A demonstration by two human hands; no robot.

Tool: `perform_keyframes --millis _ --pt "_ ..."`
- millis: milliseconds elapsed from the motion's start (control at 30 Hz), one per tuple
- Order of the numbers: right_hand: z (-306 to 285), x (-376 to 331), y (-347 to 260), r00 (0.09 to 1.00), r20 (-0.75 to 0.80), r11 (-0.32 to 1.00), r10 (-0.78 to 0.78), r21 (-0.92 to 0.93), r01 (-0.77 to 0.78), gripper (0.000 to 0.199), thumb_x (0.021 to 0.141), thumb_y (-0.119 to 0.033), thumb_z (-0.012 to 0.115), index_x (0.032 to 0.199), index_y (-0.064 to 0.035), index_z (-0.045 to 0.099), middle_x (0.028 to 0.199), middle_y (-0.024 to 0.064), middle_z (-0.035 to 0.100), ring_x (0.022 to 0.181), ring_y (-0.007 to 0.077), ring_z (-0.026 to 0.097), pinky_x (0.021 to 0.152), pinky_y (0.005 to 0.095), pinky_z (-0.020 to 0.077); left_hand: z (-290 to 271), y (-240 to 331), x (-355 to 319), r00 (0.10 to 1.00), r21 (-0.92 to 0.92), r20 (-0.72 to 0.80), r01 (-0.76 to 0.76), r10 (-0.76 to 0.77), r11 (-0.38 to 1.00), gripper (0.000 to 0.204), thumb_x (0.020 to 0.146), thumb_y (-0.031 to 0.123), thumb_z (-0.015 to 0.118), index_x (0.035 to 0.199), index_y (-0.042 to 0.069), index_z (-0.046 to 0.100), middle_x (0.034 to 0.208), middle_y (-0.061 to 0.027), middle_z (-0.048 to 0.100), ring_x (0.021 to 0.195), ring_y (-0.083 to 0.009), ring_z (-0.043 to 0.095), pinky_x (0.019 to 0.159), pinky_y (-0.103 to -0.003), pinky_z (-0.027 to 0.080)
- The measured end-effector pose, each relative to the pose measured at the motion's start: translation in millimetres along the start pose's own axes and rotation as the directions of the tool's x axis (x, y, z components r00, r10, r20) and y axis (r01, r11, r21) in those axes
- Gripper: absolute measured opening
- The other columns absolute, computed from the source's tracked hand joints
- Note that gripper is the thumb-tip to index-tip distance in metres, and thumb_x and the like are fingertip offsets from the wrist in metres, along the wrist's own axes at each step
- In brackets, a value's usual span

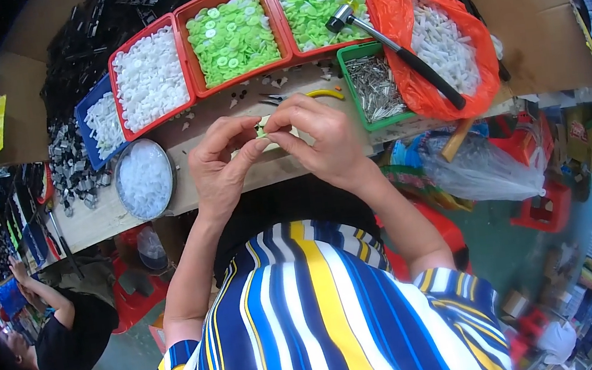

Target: Assembling small plastic and metal components using a jig and manual tools at a factory workbench.

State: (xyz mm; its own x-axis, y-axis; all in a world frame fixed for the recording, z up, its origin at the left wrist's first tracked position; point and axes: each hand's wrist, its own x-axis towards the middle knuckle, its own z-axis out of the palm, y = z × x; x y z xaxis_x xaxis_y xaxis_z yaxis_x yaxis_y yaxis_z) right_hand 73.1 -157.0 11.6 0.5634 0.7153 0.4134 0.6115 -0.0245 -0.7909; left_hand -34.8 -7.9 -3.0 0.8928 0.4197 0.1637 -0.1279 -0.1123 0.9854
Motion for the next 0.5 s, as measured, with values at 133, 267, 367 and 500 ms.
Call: perform_keyframes --millis 133,267,367,500 --pt "5.8 1.5 -2.1 1.000 -0.003 1.000 -0.004 0.027 0.004 0.012 0.082 0.002 0.072 0.093 0.0016 0.067 0.090 0.0129 0.065 0.081 0.0255 0.066 0.070 0.0330 0.0516 -3.0 -3.8 -3.0 1.000 -0.043 -0.024 -0.005 0.004 0.999 0.024 0.083 0.006 0.078 0.104 0.000 0.071 0.088 -0.0039 0.064 0.075 -0.0087 0.060 0.066 -0.022 0.048" --pt "9.7 1.3 -6.4 1.000 -0.010 0.999 0.017 0.035 -0.016 0.012 0.082 0.002 0.072 0.093 0.0023 0.067 0.089 0.0127 0.065 0.080 0.0245 0.066 0.069 0.0326 0.0518 -4.6 -9.8 -5.8 0.997 -0.008 -0.031 -0.066 0.066 0.998 0.023 0.083 0.007 0.077 0.104 -0.001 0.070 0.089 -0.0052 0.065 0.075 -0.0101 0.060 0.066 -0.023 0.049" --pt "12.8 0.8 -6.8 0.999 -0.032 1.000 -0.007 0.019 0.008 0.012 0.081 0.001 0.072 0.092 0.0013 0.067 0.089 0.0126 0.065 0.078 0.0261 0.066 0.068 0.0337 0.0511 -5.2 -9.3 -6.6 0.995 0.043 -0.037 -0.094 0.095 0.995 0.024 0.084 0.007 0.076 0.105 -0.001 0.069 0.089 -0.0062 0.065 0.074 -0.0114 0.061 0.066 -0.024 0.049" --pt "18.9 -3.3 2.4 0.998 -0.046 0.997 -0.049 -0.067 0.046 0.011 0.080 -0.001 0.072 0.091 -0.0018 0.067 0.088 0.0107 0.065 0.078 0.0277 0.065 0.068 0.0361 0.0488 -8.0 -6.2 -6.6 0.994 0.204 -0.008 -0.108 0.112 0.973 0.024 0.083 0.007 0.075 0.105 -0.001 0.069 0.089 -0.0083 0.066 0.073 -0.0148 0.061 0.065 -0.026 0.049"
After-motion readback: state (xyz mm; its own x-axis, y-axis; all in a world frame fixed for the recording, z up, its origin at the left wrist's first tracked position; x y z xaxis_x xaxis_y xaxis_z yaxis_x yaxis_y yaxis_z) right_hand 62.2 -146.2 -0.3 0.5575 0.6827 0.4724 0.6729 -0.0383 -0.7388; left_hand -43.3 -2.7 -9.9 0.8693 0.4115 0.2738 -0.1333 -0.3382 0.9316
